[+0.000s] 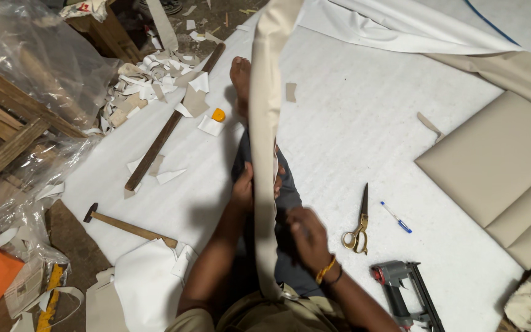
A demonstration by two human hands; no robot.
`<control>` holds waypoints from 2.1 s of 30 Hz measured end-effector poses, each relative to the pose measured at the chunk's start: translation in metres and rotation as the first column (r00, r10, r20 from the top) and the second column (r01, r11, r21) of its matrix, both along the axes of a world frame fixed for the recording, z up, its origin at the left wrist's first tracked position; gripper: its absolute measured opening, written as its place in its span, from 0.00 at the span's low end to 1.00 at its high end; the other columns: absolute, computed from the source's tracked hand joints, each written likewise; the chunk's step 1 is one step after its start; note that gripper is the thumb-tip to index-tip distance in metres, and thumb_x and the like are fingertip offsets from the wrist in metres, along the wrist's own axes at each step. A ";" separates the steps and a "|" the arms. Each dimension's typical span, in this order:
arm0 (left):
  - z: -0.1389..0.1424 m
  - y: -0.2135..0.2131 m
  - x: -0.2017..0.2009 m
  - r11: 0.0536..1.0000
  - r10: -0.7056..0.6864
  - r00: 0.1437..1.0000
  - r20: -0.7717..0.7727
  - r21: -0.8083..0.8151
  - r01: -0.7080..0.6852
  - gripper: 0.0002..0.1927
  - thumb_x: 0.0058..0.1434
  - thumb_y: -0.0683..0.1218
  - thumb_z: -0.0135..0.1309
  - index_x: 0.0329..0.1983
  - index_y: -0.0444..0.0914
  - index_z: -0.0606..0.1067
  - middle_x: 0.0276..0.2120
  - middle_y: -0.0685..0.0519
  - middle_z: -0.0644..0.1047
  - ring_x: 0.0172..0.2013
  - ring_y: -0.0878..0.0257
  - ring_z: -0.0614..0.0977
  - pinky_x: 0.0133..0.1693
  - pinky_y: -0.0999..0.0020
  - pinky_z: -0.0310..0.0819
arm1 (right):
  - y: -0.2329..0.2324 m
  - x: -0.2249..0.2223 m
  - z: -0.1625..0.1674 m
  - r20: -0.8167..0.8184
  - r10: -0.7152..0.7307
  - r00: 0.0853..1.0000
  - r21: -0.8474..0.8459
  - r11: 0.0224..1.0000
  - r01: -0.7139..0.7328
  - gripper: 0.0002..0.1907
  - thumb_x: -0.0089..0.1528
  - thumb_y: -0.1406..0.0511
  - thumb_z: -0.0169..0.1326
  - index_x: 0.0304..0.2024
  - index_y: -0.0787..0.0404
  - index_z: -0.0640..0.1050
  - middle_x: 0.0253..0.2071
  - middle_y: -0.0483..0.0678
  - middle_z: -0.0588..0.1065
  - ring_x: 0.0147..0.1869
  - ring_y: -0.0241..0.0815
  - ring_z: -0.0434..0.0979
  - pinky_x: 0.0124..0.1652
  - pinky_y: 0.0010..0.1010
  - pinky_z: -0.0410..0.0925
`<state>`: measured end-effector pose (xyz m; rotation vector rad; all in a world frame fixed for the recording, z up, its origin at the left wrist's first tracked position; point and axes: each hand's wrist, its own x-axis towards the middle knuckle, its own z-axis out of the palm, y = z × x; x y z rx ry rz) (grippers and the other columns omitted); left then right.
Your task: The person sits on the floor and wraps a strip of beige fabric around a long narrow wooden board, folding the fabric edges over the wood. They use a pneumatic staple gun to fasten the fabric along the board and use scissors to trim excess fabric.
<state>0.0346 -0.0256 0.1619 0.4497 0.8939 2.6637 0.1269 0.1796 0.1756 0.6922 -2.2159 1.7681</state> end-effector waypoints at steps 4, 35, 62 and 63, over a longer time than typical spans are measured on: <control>-0.011 -0.004 -0.013 0.994 -0.108 0.994 0.020 -0.009 0.108 0.38 0.74 0.70 0.37 0.66 0.34 0.63 0.44 0.47 0.75 0.34 0.63 0.75 0.35 0.68 0.71 | 0.008 -0.050 0.010 0.154 -0.010 0.988 -0.299 0.953 0.056 0.16 0.74 0.64 0.42 0.52 0.71 0.75 0.42 0.53 0.76 0.44 0.41 0.75 0.47 0.31 0.71; -0.135 0.022 0.038 0.361 -0.154 0.971 -0.182 -0.925 -0.116 0.67 0.49 0.51 0.70 0.78 0.32 0.35 0.78 0.37 0.44 0.77 0.48 0.47 0.71 0.60 0.47 | -0.014 -0.114 -0.175 0.892 -0.022 0.451 -0.295 0.727 0.620 0.18 0.69 0.52 0.49 0.55 0.51 0.64 0.32 0.47 0.68 0.30 0.36 0.64 0.27 0.30 0.61; -0.144 0.051 0.021 0.329 -0.201 0.905 -0.375 -0.896 -0.299 0.61 0.50 0.42 0.65 0.79 0.29 0.39 0.78 0.28 0.44 0.79 0.36 0.41 0.77 0.51 0.36 | -0.010 -0.111 -0.211 0.787 -0.359 0.501 -0.086 0.741 0.665 0.31 0.74 0.50 0.41 0.29 0.67 0.75 0.25 0.47 0.73 0.29 0.36 0.68 0.32 0.30 0.67; -0.145 0.050 0.017 0.309 -0.196 0.903 -0.383 -0.898 -0.314 0.63 0.50 0.44 0.66 0.79 0.28 0.38 0.77 0.27 0.44 0.79 0.36 0.40 0.76 0.49 0.34 | -0.009 -0.112 -0.212 0.777 -0.345 0.527 -0.109 0.750 0.652 0.30 0.73 0.50 0.41 0.30 0.67 0.76 0.25 0.46 0.74 0.29 0.35 0.69 0.32 0.30 0.67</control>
